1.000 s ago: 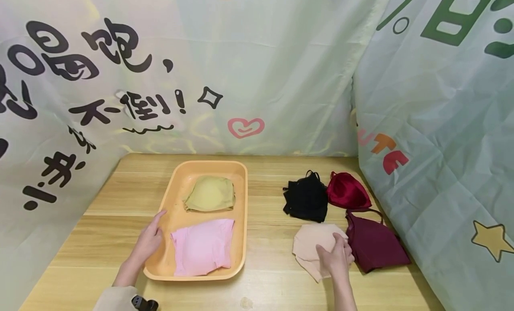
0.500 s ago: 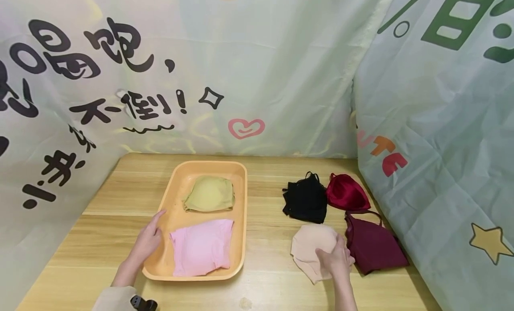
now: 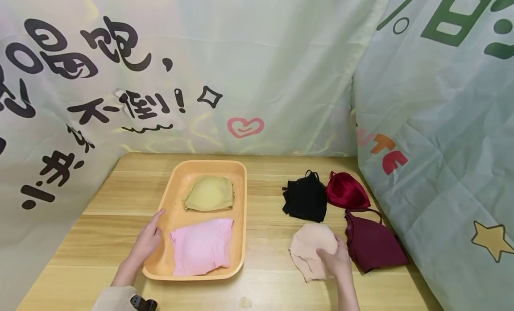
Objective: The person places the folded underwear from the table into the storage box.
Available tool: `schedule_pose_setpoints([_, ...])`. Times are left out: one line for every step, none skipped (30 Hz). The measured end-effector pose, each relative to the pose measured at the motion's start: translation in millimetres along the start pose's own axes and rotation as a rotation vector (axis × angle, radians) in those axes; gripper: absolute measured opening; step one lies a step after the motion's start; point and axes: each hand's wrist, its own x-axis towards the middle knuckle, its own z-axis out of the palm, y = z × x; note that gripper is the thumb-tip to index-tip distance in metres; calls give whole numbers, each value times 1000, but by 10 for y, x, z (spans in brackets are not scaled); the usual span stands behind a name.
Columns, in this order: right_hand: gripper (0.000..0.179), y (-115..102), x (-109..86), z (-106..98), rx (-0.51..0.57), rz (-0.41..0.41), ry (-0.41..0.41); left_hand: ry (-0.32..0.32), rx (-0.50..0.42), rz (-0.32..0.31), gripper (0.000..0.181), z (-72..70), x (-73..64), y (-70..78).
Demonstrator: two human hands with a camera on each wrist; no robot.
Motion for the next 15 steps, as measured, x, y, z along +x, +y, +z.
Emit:
schedule_pose_setpoints([80,-4,-11,0,24,-2,-5,-4,-3,-3,51,-2,-2,1])
schedule_pose_setpoints([80,-2,-19,-1,50,-2,-14,-4,-5,-1,51,-3,-3,1])
schedule_pose_setpoints([81,-2,-31,0,77,0,-21,-5,-7,-2,51,-4,-5,3])
schedule_pose_setpoints([81,-1,-41,0,99,3,-30,-8,-11,-5,51,-5,-6,5])
schedule_pose_setpoints([81,2,-52,0,122,6,-36,-8,-12,-6,51,-5,-7,5])
schedule_pose_setpoints([81,7,-62,0,149,11,-42,-6,-11,-2,51,-4,-6,6])
schedule_pose_setpoints([81,9,-72,3,179,19,-43,-5,-11,-1,51,-4,-6,5])
schedule_pose_setpoints([80,13,-80,6,210,29,-45,-4,-12,2,51,-4,-5,5])
schedule_pose_setpoints([80,17,-88,7,237,36,-48,-4,-14,3,51,-4,-4,5])
schedule_pose_setpoints([79,19,-94,9,260,42,-51,-5,-17,2,51,-4,-4,5])
schedule_pose_setpoints([78,19,-101,10,286,48,-54,-4,-15,4,51,-3,-2,3])
schedule_pose_setpoints([77,19,-104,13,311,51,-59,-3,-12,4,51,-2,-1,3])
schedule_pose_setpoints([76,17,-109,16,330,53,-61,-2,-11,1,51,-2,0,2])
schedule_pose_setpoints([75,14,-114,16,346,52,-70,3,-5,2,51,-2,-1,4])
schedule_pose_setpoints([73,7,-118,19,363,56,-74,6,2,4,51,-2,-2,3])
